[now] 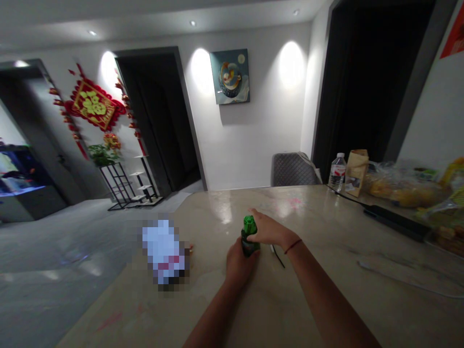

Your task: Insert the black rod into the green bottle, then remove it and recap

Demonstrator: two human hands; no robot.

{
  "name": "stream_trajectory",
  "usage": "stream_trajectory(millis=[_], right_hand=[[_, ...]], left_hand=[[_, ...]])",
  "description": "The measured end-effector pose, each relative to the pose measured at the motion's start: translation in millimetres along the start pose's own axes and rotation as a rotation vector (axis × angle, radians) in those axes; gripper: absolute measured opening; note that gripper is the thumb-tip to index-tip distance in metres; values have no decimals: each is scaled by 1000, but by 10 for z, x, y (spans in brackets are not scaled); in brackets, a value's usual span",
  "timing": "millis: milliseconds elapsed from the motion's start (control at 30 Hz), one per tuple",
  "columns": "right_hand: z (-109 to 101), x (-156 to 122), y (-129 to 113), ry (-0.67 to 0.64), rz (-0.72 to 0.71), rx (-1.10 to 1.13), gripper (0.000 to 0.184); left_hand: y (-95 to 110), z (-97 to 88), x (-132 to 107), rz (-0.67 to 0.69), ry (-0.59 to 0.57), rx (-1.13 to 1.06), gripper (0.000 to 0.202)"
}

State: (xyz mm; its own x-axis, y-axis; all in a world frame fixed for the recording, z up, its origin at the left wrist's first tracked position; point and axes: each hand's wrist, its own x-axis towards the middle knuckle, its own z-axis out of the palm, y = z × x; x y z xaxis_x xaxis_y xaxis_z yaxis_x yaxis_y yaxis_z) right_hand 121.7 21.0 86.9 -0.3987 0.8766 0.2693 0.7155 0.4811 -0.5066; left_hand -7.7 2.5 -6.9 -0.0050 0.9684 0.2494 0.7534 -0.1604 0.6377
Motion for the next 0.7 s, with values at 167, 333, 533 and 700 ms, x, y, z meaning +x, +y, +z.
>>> stream_trajectory(millis=[167, 333, 533, 700], right_hand=[[-9, 13, 27, -7, 4, -3, 70], [-19, 5, 40, -24, -2, 9, 67], [-2, 15, 7, 5, 7, -35, 57], [-27, 1, 1, -43, 16, -23, 46]], left_hand=[[-30, 24, 5, 21, 11, 24, 46], [-42, 33, 15, 10, 14, 5, 47], [-25, 19, 18, -4, -18, -21, 46], [-24, 21, 11, -17, -12, -10, 47]])
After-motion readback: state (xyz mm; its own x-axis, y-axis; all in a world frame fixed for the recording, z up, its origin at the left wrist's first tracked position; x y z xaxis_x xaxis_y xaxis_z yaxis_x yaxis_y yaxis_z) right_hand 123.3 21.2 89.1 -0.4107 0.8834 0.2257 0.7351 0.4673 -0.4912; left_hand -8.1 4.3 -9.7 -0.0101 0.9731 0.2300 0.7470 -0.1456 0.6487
